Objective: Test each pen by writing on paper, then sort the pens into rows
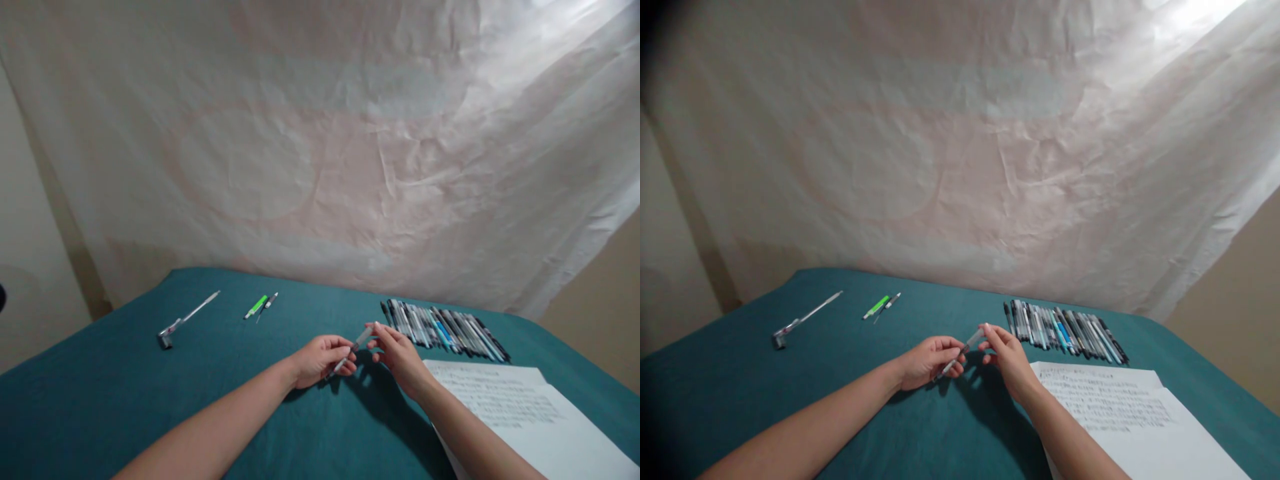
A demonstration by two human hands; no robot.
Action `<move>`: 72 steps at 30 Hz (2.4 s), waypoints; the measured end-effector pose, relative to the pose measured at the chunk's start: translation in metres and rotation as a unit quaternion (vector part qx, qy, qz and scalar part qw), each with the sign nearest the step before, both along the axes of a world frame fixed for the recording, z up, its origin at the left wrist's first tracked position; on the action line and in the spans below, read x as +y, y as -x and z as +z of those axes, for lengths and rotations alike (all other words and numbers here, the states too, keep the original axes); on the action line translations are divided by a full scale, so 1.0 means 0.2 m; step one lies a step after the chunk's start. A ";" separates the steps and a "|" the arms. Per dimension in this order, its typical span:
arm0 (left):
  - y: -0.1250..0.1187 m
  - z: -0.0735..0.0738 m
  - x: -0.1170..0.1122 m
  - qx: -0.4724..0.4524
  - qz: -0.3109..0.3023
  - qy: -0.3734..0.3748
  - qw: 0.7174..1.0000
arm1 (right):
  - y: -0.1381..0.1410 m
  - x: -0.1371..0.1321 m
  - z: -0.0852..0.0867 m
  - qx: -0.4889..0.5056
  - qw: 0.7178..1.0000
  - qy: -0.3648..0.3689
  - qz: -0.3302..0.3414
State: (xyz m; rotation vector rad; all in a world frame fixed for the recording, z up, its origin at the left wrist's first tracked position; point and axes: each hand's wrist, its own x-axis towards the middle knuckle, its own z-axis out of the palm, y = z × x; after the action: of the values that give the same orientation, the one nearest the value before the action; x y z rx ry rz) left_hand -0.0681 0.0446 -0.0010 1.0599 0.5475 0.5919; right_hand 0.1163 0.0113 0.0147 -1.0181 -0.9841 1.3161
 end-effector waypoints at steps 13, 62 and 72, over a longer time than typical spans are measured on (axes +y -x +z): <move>0.00 0.00 0.00 0.001 -0.009 0.002 1.000 | 0.00 0.00 -0.01 0.026 1.000 0.002 0.002; -0.02 0.03 -0.04 0.022 0.020 -0.003 1.000 | 0.03 -0.03 0.02 0.002 1.000 0.004 -0.013; 0.00 0.05 -0.04 -0.019 -0.030 0.074 0.997 | 0.04 -0.04 0.03 0.027 1.000 -0.004 0.013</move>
State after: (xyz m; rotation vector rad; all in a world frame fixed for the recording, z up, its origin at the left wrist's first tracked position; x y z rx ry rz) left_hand -0.0681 0.0362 0.0081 0.9201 0.5175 0.5096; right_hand 0.1085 0.0027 0.0214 -0.9606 -0.9640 1.3534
